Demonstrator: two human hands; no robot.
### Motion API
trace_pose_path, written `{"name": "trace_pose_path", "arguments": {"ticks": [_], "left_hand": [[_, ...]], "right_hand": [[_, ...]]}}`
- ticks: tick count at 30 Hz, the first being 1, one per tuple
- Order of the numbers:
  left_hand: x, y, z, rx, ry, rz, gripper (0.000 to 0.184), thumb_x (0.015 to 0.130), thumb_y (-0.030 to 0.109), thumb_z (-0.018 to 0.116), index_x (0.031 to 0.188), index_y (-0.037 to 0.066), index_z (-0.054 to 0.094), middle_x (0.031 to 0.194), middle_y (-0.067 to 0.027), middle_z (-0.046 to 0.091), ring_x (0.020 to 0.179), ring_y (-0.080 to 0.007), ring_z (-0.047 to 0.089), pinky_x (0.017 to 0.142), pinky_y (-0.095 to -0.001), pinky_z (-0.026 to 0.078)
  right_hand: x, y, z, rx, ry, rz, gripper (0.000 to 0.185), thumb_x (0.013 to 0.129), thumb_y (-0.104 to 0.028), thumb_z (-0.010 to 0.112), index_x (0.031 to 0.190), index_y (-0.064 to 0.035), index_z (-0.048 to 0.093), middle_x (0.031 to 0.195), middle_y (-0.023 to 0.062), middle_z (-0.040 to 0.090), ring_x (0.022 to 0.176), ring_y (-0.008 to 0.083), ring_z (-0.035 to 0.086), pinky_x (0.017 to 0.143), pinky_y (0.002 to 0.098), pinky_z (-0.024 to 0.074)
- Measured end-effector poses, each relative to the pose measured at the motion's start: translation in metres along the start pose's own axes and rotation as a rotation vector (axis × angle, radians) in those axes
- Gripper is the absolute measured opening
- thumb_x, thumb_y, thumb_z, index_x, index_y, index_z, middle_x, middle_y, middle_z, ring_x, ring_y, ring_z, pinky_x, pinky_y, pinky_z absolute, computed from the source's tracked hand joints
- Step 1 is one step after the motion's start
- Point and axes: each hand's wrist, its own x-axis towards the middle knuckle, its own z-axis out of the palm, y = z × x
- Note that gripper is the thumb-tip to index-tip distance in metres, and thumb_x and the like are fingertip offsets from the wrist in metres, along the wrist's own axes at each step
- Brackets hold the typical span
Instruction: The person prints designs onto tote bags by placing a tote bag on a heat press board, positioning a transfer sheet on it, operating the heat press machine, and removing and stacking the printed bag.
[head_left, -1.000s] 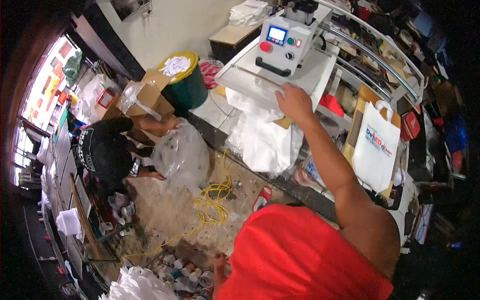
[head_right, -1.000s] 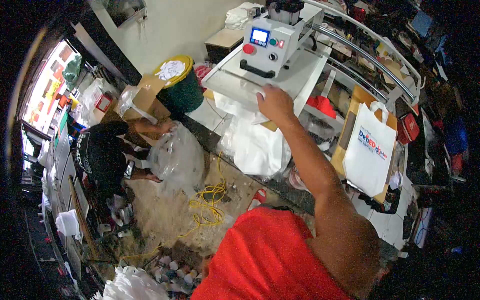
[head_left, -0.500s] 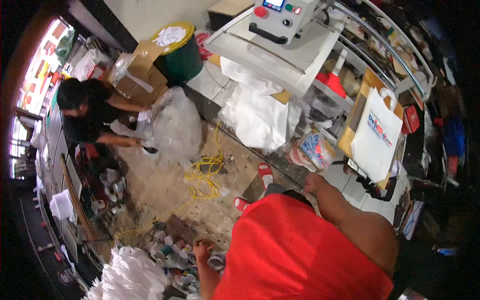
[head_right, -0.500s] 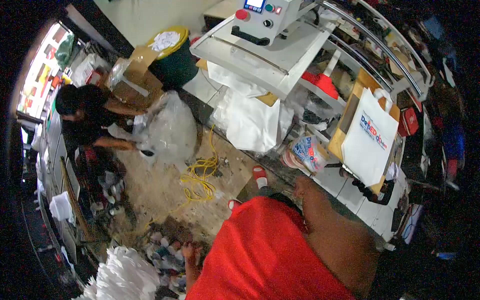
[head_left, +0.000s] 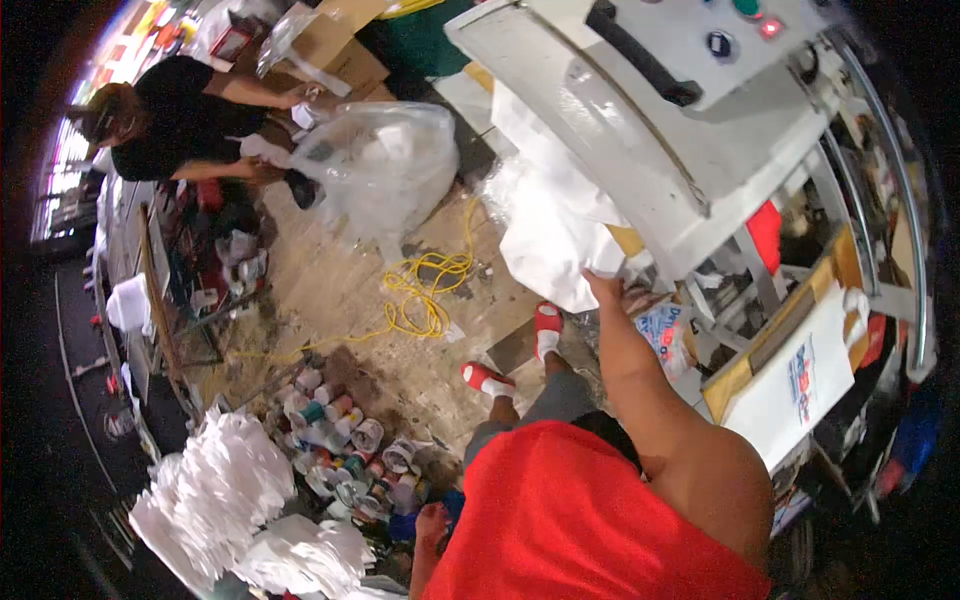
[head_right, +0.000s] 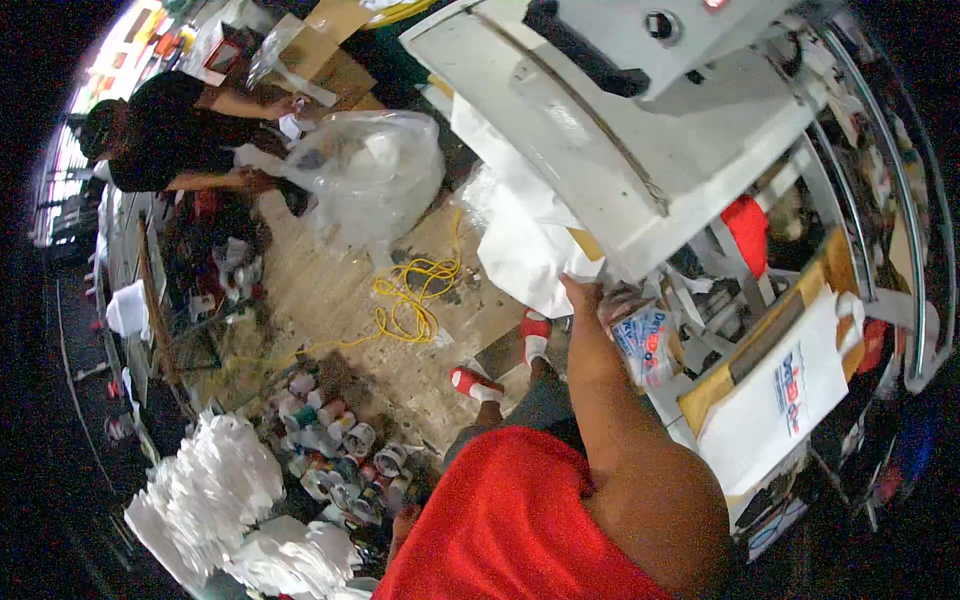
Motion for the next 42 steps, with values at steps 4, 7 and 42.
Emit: {"name": "trace_pose_path", "arguments": {"ticks": [4, 7, 42], "left_hand": [[0.005, -0.062, 0.019, -0.245, 0.059, 0.070, 0.026, 0.093, 0.021, 0.059, 0.109, 0.001, 0.058, 0.084, -0.0062, 0.066, 0.069, -0.0171, 0.064, 0.061, -0.0315, 0.053], [0.004, -0.058, 0.019, -0.151, 0.086, 0.086, 0.026, 0.094, 0.024, 0.059, 0.107, 0.002, 0.059, 0.080, -0.0058, 0.065, 0.069, -0.0169, 0.064, 0.060, -0.0310, 0.052], [0.089, 0.004, 0.054, -0.937, -1.038, 0.136, 0.093, 0.079, 0.071, 0.060, 0.146, 0.012, 0.035, 0.149, -0.0148, 0.037, 0.133, -0.0377, 0.040, 0.105, -0.0560, 0.038]], "right_hand": [[-0.001, 0.004, 0.009, -0.049, 0.054, 0.081, 0.124, 0.057, -0.053, 0.086, 0.137, 0.0191, 0.023, 0.143, 0.0337, 0.035, 0.134, 0.0388, 0.039, 0.111, 0.0406, 0.0345], [0.018, 0.029, 0.013, 0.071, 0.232, 0.057, 0.102, 0.060, -0.046, 0.085, 0.131, 0.0130, 0.040, 0.131, 0.0279, 0.052, 0.124, 0.0398, 0.049, 0.106, 0.0425, 0.0388], [-0.430, 0.048, -0.051, 0.263, -1.506, -0.370, 0.062, 0.086, -0.016, 0.070, 0.138, -0.0001, 0.040, 0.120, 0.0124, 0.061, 0.101, 0.0213, 0.063, 0.088, 0.0385, 0.0527]]}}
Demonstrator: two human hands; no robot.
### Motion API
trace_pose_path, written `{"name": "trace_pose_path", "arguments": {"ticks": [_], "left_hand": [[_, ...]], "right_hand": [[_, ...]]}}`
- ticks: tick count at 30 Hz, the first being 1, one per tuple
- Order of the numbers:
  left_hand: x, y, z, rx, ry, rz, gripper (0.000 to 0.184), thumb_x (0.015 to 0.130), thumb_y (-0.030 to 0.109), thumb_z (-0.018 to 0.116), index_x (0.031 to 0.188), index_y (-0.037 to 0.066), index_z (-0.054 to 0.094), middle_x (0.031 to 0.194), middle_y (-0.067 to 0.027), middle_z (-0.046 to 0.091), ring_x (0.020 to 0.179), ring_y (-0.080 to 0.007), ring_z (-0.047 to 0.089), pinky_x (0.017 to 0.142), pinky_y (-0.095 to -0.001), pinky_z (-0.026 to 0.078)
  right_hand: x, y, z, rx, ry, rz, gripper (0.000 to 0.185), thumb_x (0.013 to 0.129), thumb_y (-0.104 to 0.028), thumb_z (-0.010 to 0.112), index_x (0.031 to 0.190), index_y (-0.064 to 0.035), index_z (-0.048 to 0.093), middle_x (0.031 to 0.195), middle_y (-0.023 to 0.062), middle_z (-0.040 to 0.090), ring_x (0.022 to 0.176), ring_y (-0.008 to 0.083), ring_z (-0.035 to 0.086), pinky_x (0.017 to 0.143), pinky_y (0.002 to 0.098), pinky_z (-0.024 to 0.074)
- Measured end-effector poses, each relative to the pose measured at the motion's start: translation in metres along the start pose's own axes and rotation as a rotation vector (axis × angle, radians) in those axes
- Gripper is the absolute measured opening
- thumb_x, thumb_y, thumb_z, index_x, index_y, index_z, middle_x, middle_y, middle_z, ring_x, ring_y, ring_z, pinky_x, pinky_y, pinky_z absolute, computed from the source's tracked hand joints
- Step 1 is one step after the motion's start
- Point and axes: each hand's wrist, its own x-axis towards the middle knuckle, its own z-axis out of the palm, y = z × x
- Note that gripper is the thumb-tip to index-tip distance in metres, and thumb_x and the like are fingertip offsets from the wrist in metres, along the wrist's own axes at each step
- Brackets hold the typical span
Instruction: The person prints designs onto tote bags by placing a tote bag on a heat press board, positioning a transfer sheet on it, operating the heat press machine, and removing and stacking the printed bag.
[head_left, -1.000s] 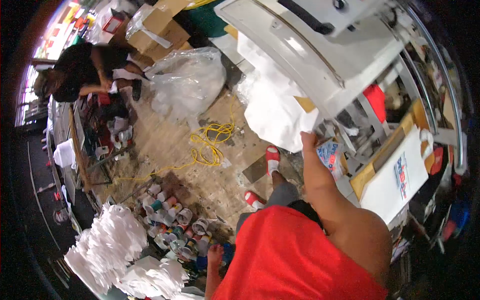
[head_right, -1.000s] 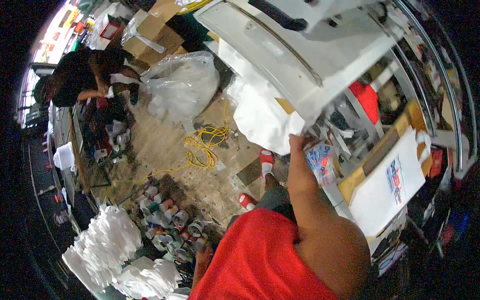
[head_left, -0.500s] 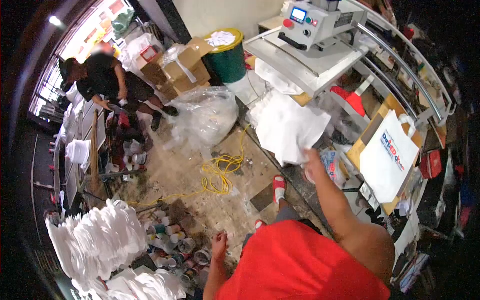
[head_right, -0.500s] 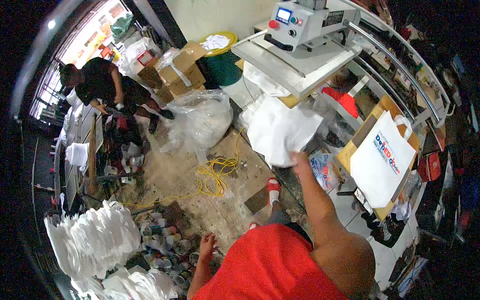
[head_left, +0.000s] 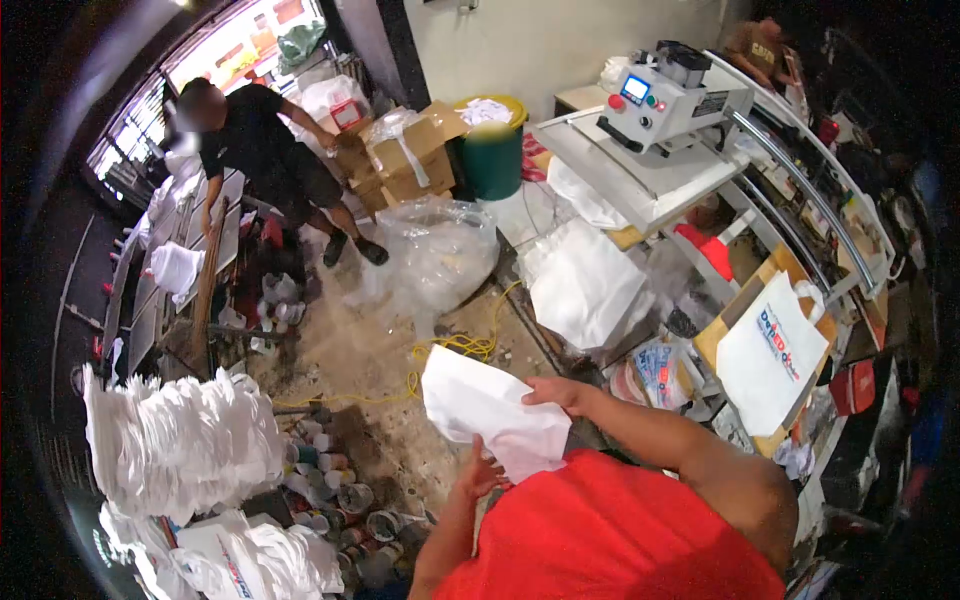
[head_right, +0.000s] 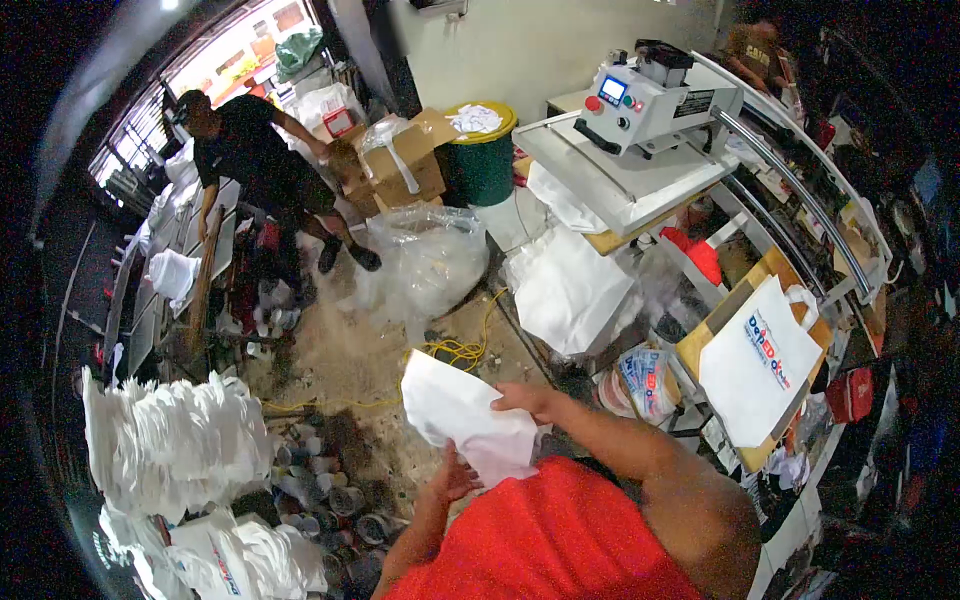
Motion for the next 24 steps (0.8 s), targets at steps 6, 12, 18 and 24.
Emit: {"name": "trace_pose_path", "arguments": {"ticks": [6, 12, 18, 24], "left_hand": [[0.045, 0.027, 0.038, -0.091, 0.113, 0.543, 0.071, 0.088, 0.048, 0.065, 0.142, 0.009, 0.041, 0.127, -0.0154, 0.059, 0.104, -0.0297, 0.063, 0.084, -0.0432, 0.055], [-0.030, 0.071, 0.009, 1.038, 1.694, 0.566, 0.040, 0.087, 0.015, 0.058, 0.124, 0.002, 0.049, 0.109, -0.0237, 0.064, 0.098, -0.0443, 0.062, 0.086, -0.0479, 0.051], [-0.070, 0.066, 0.026, 1.362, 1.698, 0.834, 0.021, 0.092, 0.018, 0.053, 0.111, 0.010, 0.052, 0.115, -0.0179, 0.057, 0.085, -0.0430, 0.061, 0.070, -0.0524, 0.050], [-0.049, 0.045, 0.022, 1.415, 1.482, 0.574, 0.025, 0.088, 0.023, 0.055, 0.108, 0.009, 0.055, 0.089, -0.0226, 0.065, 0.080, -0.0448, 0.063, 0.071, -0.0540, 0.050]], "right_hand": [[0.037, -0.073, -0.058, -1.428, 0.322, -0.368, 0.034, 0.086, -0.020, 0.064, 0.116, -0.0046, 0.061, 0.109, 0.0165, 0.067, 0.095, 0.0291, 0.066, 0.082, 0.0383, 0.0530], [-0.060, -0.335, -0.147, -1.242, 1.360, -0.663, 0.037, 0.091, -0.014, 0.053, 0.124, 0.0023, 0.052, 0.111, 0.0270, 0.062, 0.100, 0.0413, 0.060, 0.090, 0.0468, 0.0474], [-0.066, -0.407, -0.228, -1.724, 1.378, -0.619, 0.038, 0.089, -0.006, 0.058, 0.123, 0.0038, 0.045, 0.106, 0.0288, 0.060, 0.099, 0.0452, 0.058, 0.084, 0.0499, 0.0475], [-0.051, -0.415, -0.232, -1.629, 1.422, -0.645, 0.030, 0.089, -0.004, 0.058, 0.114, 0.0010, 0.043, 0.098, 0.0267, 0.061, 0.094, 0.0447, 0.060, 0.079, 0.0521, 0.0480]]}}
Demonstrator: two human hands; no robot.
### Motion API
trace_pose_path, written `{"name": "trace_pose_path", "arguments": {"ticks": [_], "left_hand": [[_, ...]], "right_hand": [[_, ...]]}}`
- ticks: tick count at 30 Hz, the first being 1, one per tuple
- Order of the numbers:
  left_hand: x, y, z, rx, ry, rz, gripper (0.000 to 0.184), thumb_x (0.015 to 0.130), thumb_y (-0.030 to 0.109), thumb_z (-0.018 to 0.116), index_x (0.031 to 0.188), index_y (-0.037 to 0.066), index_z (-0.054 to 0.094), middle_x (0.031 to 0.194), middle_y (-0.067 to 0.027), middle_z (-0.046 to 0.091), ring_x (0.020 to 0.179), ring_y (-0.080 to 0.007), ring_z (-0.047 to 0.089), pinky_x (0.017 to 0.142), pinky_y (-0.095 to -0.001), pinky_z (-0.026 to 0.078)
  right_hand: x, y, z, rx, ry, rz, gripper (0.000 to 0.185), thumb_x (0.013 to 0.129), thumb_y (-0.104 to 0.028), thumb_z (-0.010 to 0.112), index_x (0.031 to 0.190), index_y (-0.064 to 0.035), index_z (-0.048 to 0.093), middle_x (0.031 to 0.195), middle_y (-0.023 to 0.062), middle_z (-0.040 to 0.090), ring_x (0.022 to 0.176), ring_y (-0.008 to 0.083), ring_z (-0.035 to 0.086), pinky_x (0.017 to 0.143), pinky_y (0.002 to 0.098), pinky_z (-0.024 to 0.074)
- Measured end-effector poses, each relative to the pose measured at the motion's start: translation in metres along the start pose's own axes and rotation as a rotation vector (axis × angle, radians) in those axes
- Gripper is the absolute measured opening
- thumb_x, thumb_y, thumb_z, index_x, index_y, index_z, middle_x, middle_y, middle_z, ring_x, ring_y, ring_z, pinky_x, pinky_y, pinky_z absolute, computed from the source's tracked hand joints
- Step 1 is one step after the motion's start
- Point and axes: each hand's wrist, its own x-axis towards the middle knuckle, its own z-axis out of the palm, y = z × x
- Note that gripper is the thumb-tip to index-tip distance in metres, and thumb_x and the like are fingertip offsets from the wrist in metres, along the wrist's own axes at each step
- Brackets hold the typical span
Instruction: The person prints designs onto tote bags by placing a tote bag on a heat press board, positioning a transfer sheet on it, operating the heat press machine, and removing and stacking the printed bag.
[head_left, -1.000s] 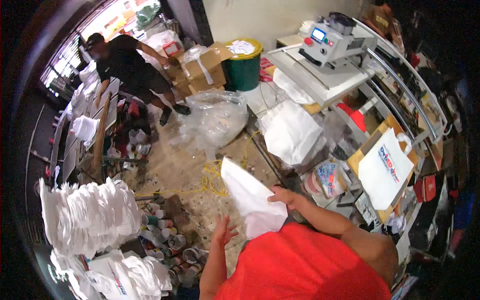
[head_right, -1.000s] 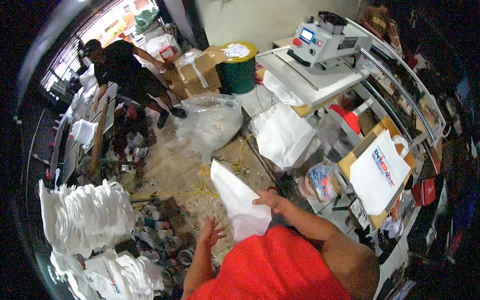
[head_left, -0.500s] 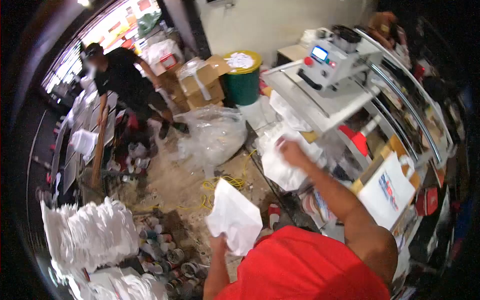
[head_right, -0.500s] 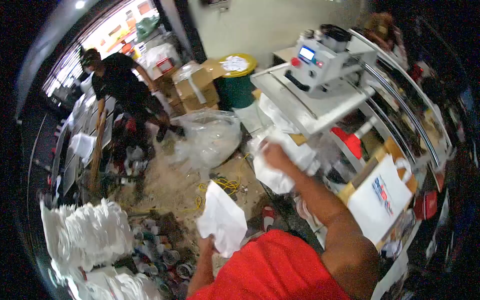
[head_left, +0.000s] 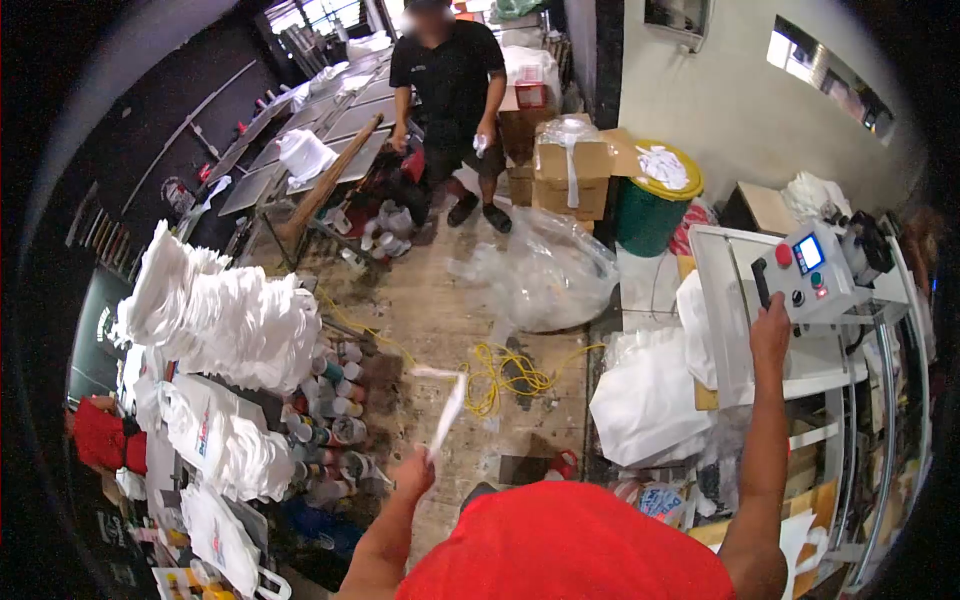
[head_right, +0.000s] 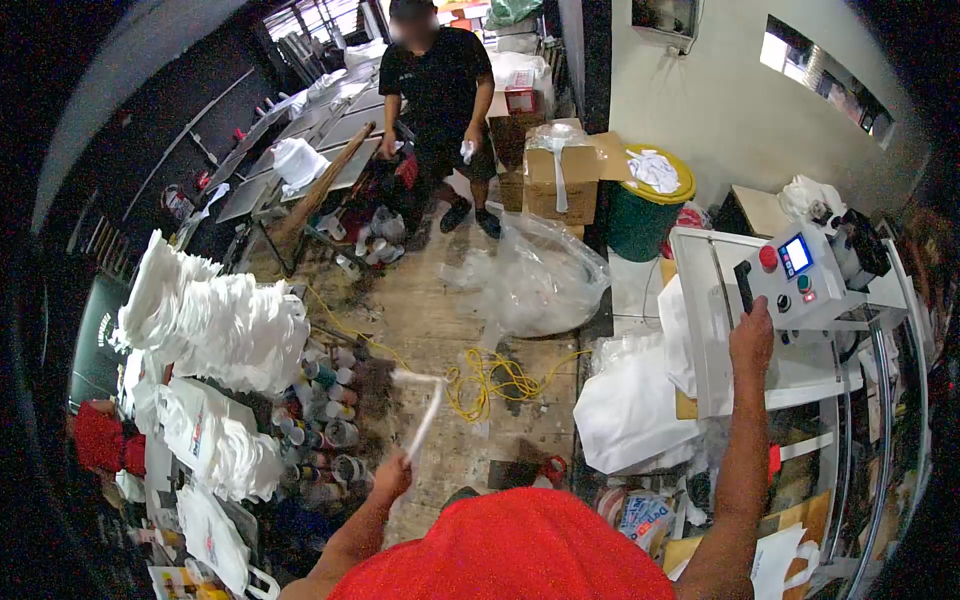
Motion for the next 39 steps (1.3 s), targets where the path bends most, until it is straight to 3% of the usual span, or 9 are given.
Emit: {"name": "trace_pose_path", "arguments": {"ticks": [9, 14, 20, 26, 29, 31, 32, 38, 39], "left_hand": [[-0.011, -0.020, 0.111, -0.120, -0.711, 0.288, 0.048, 0.084, 0.038, 0.062, 0.119, 0.005, 0.062, 0.112, -0.0241, 0.065, 0.107, -0.0389, 0.062, 0.088, -0.0474, 0.049], [0.009, -0.003, 0.065, 0.027, -0.828, 0.422, 0.047, 0.083, 0.033, 0.062, 0.122, 0.007, 0.060, 0.108, -0.0219, 0.067, 0.102, -0.0400, 0.064, 0.084, -0.0472, 0.051], [0.041, 0.013, 0.005, 0.186, -0.678, 0.576, 0.043, 0.088, 0.024, 0.058, 0.127, 0.006, 0.055, 0.108, -0.0257, 0.065, 0.104, -0.0398, 0.063, 0.086, -0.0481, 0.050], [0.031, 0.057, -0.089, -0.610, -0.605, 0.546, 0.039, 0.091, 0.027, 0.059, 0.122, 0.003, 0.059, 0.100, -0.0181, 0.069, 0.093, -0.0309, 0.066, 0.078, -0.0381, 0.051], [-0.032, 0.091, -0.180, -0.950, -0.755, 0.359, 0.042, 0.090, 0.035, 0.063, 0.112, -0.001, 0.064, 0.090, -0.0112, 0.069, 0.081, -0.0207, 0.064, 0.070, -0.0340, 0.050], [-0.039, 0.094, -0.178, -1.037, -0.858, 0.238, 0.046, 0.089, 0.039, 0.065, 0.105, -0.003, 0.066, 0.082, -0.0084, 0.068, 0.072, -0.0153, 0.062, 0.066, -0.0328, 0.050], [-0.023, 0.090, -0.152, -0.854, -0.692, 0.428, 0.046, 0.089, 0.040, 0.064, 0.104, -0.004, 0.066, 0.080, -0.0083, 0.067, 0.070, -0.0165, 0.063, 0.065, -0.0338, 0.051], [-0.008, 0.101, -0.006, -0.378, -0.291, 0.616, 0.051, 0.093, 0.045, 0.055, 0.103, -0.004, 0.065, 0.089, -0.0305, 0.065, 0.088, -0.0434, 0.065, 0.074, -0.0487, 0.048], [-0.037, 0.116, -0.011, -0.439, -0.182, 0.702, 0.052, 0.095, 0.043, 0.050, 0.096, -0.006, 0.066, 0.088, -0.0331, 0.063, 0.089, -0.0486, 0.062, 0.073, -0.0514, 0.048]], "right_hand": [[0.013, 0.050, 0.049, 0.045, 0.235, -0.144, 0.025, 0.086, -0.002, 0.056, 0.109, 0.0035, 0.049, 0.106, 0.0310, 0.057, 0.104, 0.0488, 0.054, 0.089, 0.0541, 0.0428], [-0.044, 0.011, 0.015, 0.294, 0.060, -0.053, 0.058, 0.087, -0.015, 0.061, 0.139, -0.0012, 0.038, 0.133, 0.0257, 0.046, 0.124, 0.0422, 0.043, 0.103, 0.0456, 0.0366], [-0.274, -0.077, 0.018, 0.517, 0.011, 0.225, 0.024, 0.091, -0.024, 0.058, 0.101, -0.0029, 0.052, 0.089, 0.0229, 0.063, 0.085, 0.0419, 0.063, 0.074, 0.0469, 0.0496], [-0.488, -0.150, 0.046, 0.810, -0.704, 0.621, 0.035, 0.084, -0.032, 0.072, 0.111, -0.0094, 0.067, 0.086, 0.0056, 0.066, 0.080, 0.0194, 0.062, 0.072, 0.0351, 0.0515], [-0.553, -0.168, 0.043, 1.246, -0.484, 0.078, 0.037, 0.087, -0.025, 0.068, 0.120, -0.0075, 0.064, 0.096, 0.0066, 0.067, 0.086, 0.0223, 0.066, 0.081, 0.0391, 0.0541], [-0.535, -0.212, -0.002, 1.873, -0.735, 1.131, 0.041, 0.090, -0.023, 0.065, 0.125, -0.0030, 0.059, 0.104, 0.0114, 0.068, 0.094, 0.0262, 0.067, 0.088, 0.0431, 0.0537], [-0.537, -0.208, -0.011, 1.878, -0.709, 1.128, 0.041, 0.090, -0.023, 0.065, 0.125, -0.0030, 0.059, 0.104, 0.0114, 0.068, 0.094, 0.0262, 0.067, 0.088, 0.0431, 0.0537], [-0.560, -0.226, -0.073, 0.251, -0.489, 0.208, 0.055, 0.087, -0.040, 0.069, 0.120, 0.0026, 0.060, 0.107, 0.0162, 0.069, 0.094, 0.0293, 0.067, 0.086, 0.0401, 0.0522], [-0.546, -0.261, -0.141, -0.139, 0.057, -0.034, 0.055, 0.083, -0.042, 0.072, 0.115, 0.0024, 0.063, 0.104, 0.0144, 0.070, 0.090, 0.0276, 0.066, 0.083, 0.0351, 0.0519]]}}
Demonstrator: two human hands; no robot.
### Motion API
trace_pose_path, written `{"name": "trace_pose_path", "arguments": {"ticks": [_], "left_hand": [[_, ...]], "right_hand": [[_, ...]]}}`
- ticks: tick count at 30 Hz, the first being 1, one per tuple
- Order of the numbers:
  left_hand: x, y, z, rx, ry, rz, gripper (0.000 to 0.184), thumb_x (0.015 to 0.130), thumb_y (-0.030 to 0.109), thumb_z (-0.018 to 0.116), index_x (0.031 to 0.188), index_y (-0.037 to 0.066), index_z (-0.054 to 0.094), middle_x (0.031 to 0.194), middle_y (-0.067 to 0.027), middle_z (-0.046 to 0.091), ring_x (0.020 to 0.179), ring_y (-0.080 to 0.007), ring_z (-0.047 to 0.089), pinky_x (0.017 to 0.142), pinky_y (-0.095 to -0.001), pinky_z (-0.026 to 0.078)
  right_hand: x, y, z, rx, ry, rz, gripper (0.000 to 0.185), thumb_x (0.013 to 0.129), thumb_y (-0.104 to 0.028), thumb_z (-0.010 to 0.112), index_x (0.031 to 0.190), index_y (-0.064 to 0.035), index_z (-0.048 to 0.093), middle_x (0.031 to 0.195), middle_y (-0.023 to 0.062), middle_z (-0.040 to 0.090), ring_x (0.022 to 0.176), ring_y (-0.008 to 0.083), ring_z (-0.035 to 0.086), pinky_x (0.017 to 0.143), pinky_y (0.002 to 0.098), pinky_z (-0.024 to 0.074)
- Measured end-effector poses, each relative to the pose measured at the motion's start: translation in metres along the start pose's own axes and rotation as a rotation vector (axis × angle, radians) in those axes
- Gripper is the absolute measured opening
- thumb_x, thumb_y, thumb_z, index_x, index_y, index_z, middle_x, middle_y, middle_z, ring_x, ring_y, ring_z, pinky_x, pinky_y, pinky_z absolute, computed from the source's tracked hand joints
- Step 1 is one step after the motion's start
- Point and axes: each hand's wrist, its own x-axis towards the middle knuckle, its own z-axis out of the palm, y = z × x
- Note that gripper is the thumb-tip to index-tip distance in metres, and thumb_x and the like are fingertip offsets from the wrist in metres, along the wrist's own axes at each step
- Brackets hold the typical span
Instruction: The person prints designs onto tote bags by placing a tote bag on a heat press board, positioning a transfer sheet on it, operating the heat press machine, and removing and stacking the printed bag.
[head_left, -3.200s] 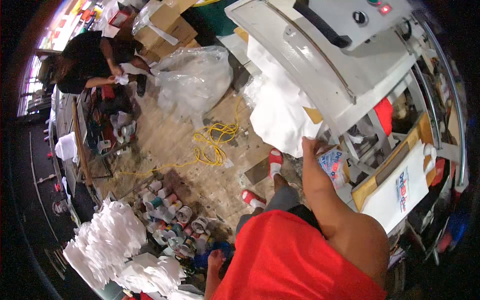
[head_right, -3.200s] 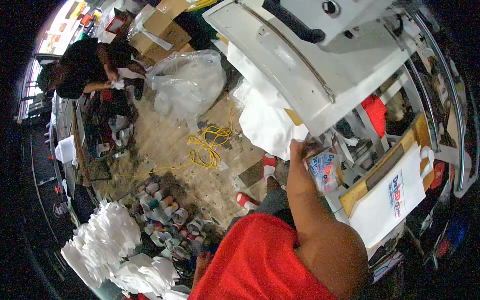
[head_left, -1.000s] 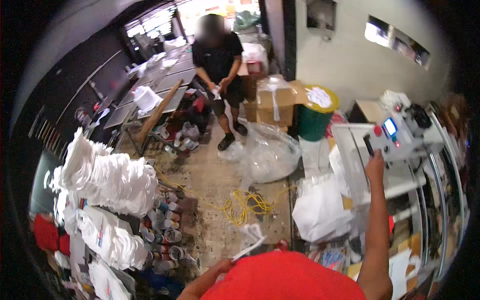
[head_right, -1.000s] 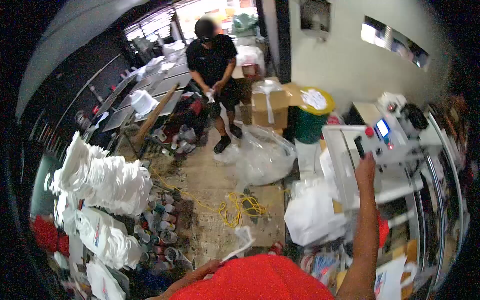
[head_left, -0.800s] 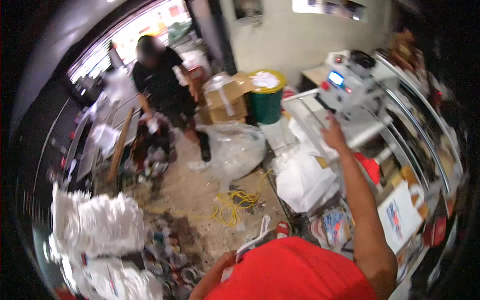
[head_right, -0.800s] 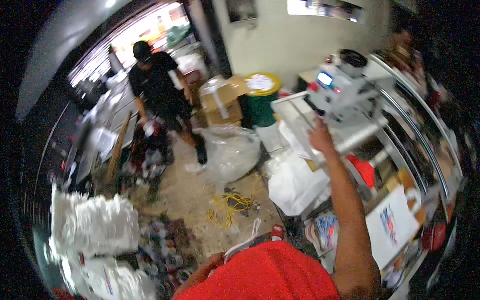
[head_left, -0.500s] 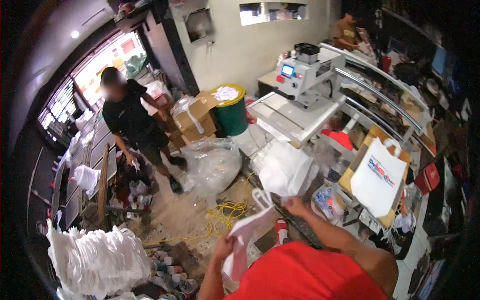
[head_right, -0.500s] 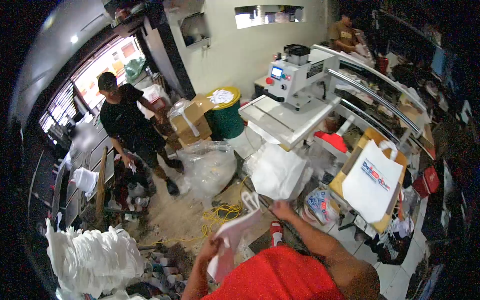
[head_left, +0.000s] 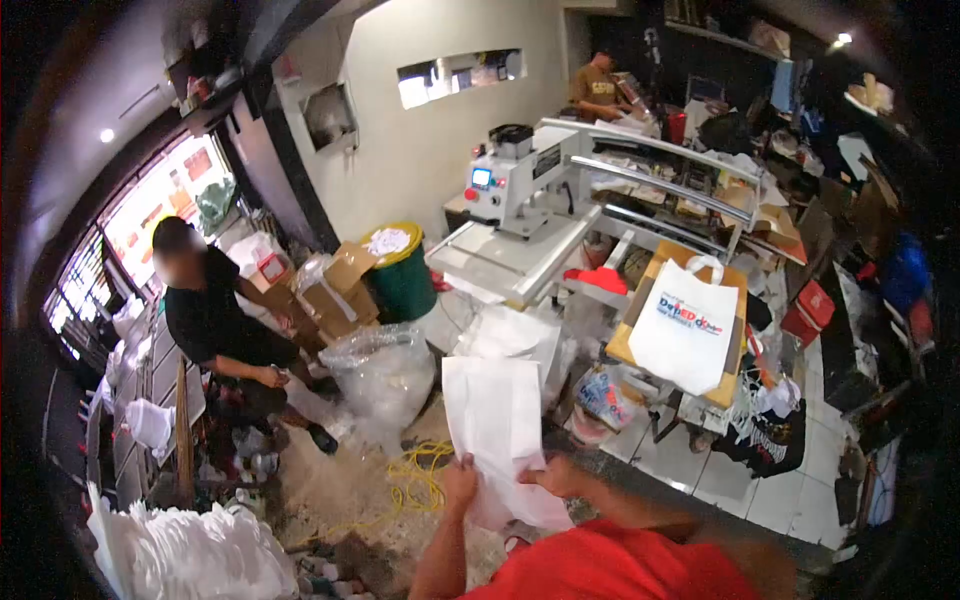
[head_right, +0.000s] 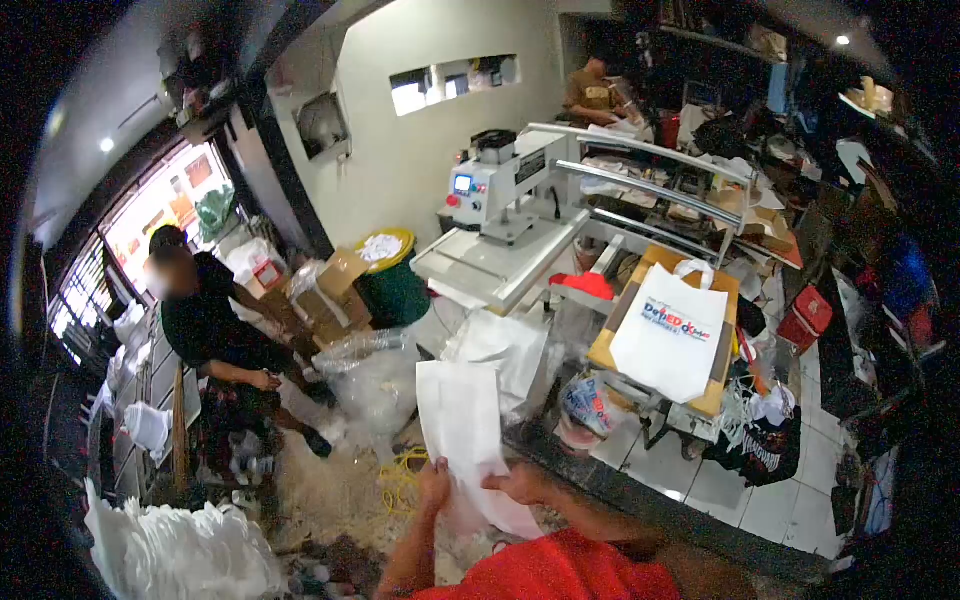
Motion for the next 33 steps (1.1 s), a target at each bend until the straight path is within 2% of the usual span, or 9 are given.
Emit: {"name": "trace_pose_path", "arguments": {"ticks": [1, 3, 5, 10, 15, 16, 27, 30, 33], "left_hand": [[-0.004, 0.019, 0.002, -0.003, -0.004, 0.021, 0.052, 0.095, 0.043, 0.050, 0.096, -0.006, 0.066, 0.088, -0.0331, 0.063, 0.089, -0.0486, 0.062, 0.073, -0.0514, 0.048], [-0.026, 0.054, 0.014, 0.124, -0.002, 0.018, 0.055, 0.096, 0.044, 0.047, 0.085, -0.005, 0.068, 0.082, -0.0316, 0.064, 0.082, -0.0496, 0.062, 0.070, -0.0534, 0.048], [-0.042, 0.083, 0.031, 0.152, -0.056, 0.209, 0.056, 0.097, 0.044, 0.045, 0.078, -0.003, 0.068, 0.075, -0.0299, 0.062, 0.074, -0.0484, 0.062, 0.067, -0.0540, 0.048], [-0.089, 0.164, 0.050, -0.032, -0.303, 0.492, 0.035, 0.096, 0.031, 0.052, 0.094, 0.000, 0.068, 0.082, -0.0248, 0.066, 0.079, -0.0424, 0.065, 0.069, -0.0453, 0.052], [-0.122, 0.240, 0.078, -0.350, -0.169, 0.430, 0.030, 0.098, 0.027, 0.051, 0.098, 0.001, 0.067, 0.084, -0.0223, 0.067, 0.081, -0.0394, 0.067, 0.069, -0.0428, 0.051], [-0.126, 0.246, 0.085, -0.292, -0.104, 0.377, 0.031, 0.098, 0.027, 0.051, 0.097, 0.001, 0.067, 0.084, -0.0226, 0.067, 0.081, -0.0392, 0.067, 0.068, -0.0425, 0.051], [-0.194, 0.301, 0.085, -0.189, 0.103, 0.640, 0.019, 0.095, 0.015, 0.052, 0.101, 0.002, 0.065, 0.082, -0.0249, 0.065, 0.073, -0.0479, 0.061, 0.060, -0.0456, 0.051], [-0.189, 0.305, 0.087, -0.138, 0.044, 0.487, 0.017, 0.092, 0.008, 0.053, 0.105, 0.002, 0.064, 0.087, -0.0250, 0.066, 0.079, -0.0435, 0.065, 0.068, -0.0419, 0.052], [-0.199, 0.307, 0.105, -0.390, 0.094, 0.706, 0.020, 0.091, 0.002, 0.052, 0.107, 0.001, 0.063, 0.092, -0.0244, 0.067, 0.087, -0.0352, 0.067, 0.078, -0.0364, 0.052]], "right_hand": [[-0.001, 0.019, -0.005, -0.012, 0.015, 0.009, 0.055, 0.083, -0.042, 0.072, 0.115, 0.0024, 0.063, 0.104, 0.0144, 0.070, 0.090, 0.0276, 0.066, 0.083, 0.0351, 0.0519], [-0.030, 0.085, -0.013, 0.855, -0.026, 0.741, 0.044, 0.087, -0.034, 0.070, 0.113, 0.0014, 0.064, 0.102, 0.0134, 0.070, 0.091, 0.0242, 0.065, 0.082, 0.0335, 0.0507], [-0.077, 0.140, -0.012, 0.907, -0.064, 0.861, 0.034, 0.090, -0.025, 0.067, 0.113, 0.0008, 0.065, 0.100, 0.0100, 0.070, 0.090, 0.0180, 0.063, 0.081, 0.0324, 0.0500], [-0.136, 0.173, -0.096, 0.965, 0.116, 0.700, 0.028, 0.093, -0.020, 0.065, 0.113, 0.0005, 0.065, 0.099, 0.0068, 0.070, 0.088, 0.0135, 0.062, 0.081, 0.0315, 0.0497], [-0.180, 0.205, -0.166, 0.915, 0.026, 0.837, 0.026, 0.094, -0.020, 0.065, 0.109, 0.0006, 0.067, 0.096, 0.0070, 0.071, 0.086, 0.0131, 0.062, 0.079, 0.0315, 0.0505], [-0.172, 0.195, -0.206, 0.917, 0.233, 0.696, 0.025, 0.094, -0.021, 0.065, 0.106, 0.0007, 0.067, 0.096, 0.0079, 0.071, 0.085, 0.0135, 0.062, 0.079, 0.0317, 0.0504], [-0.231, 0.235, -0.234, 0.909, 0.289, 0.570, 0.031, 0.096, -0.025, 0.062, 0.113, 0.0002, 0.063, 0.098, 0.0058, 0.069, 0.091, 0.0142, 0.059, 0.085, 0.0322, 0.0467], [-0.238, 0.227, -0.246, 0.938, 0.224, 0.573, 0.033, 0.095, -0.024, 0.063, 0.117, 0.0008, 0.061, 0.104, 0.0070, 0.067, 0.097, 0.0150, 0.057, 0.088, 0.0327, 0.0452], [-0.248, 0.256, -0.237, 0.864, 0.441, 0.660, 0.033, 0.094, -0.021, 0.063, 0.116, 0.0031, 0.061, 0.104, 0.0077, 0.067, 0.096, 0.0156, 0.058, 0.088, 0.0329, 0.0455]]}}
